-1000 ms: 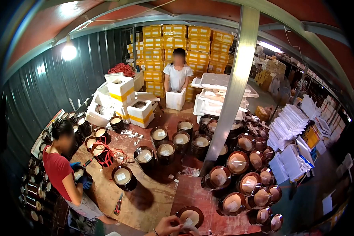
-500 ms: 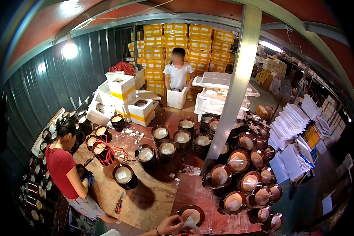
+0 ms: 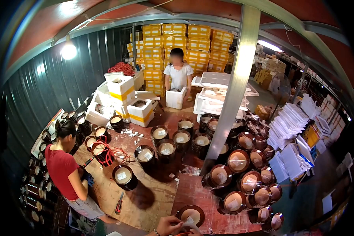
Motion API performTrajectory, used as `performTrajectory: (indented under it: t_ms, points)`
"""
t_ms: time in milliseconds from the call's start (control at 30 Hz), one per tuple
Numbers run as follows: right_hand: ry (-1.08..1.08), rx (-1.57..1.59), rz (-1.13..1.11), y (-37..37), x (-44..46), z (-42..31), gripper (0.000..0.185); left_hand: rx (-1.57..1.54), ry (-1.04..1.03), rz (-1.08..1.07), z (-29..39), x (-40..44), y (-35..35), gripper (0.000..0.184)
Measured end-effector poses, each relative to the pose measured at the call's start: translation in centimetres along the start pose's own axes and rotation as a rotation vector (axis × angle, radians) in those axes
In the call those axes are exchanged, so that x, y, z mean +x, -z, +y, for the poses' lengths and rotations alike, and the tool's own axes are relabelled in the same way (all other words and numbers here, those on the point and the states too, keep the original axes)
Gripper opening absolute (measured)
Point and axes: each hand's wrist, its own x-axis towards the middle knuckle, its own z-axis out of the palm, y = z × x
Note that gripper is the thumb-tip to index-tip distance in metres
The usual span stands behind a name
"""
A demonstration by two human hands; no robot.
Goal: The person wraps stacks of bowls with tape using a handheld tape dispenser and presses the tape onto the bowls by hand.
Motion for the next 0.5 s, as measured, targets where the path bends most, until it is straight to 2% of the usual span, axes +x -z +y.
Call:
performTrajectory:
  t_ms: [67,133,200,233,300,500]
  points:
    - [0.036,-0.044,-0.008,0.9,0.2,-0.4,0.027,-0.009,0.004,0.001,0.0,-0.1,-0.1,0.023]
    - [0.073,-0.089,-0.016,0.9,0.2,-0.3,0.027,-0.155,0.118,0.007,-0.2,-0.3,-0.4,0.023]
    - [-0.069,0.134,0.008,0.1,-0.1,-0.1,0.029,-0.173,0.125,0.009,-0.1,-0.3,-0.6,0.023]
    - [-0.069,0.134,0.007,0.1,-0.4,0.1,0.029,-0.189,0.132,0.013,-0.1,-0.4,-0.6,0.024]
    - [0.114,-0.17,-0.04,2.5,1.1,-1.5,0.03,-0.144,0.128,0.009,0.1,-0.4,-0.3,0.024]
    - [0.116,-0.186,-0.057,2.9,1.4,-2.0,0.03,-0.091,0.134,0.012,0.0,-0.7,-0.2,0.025]
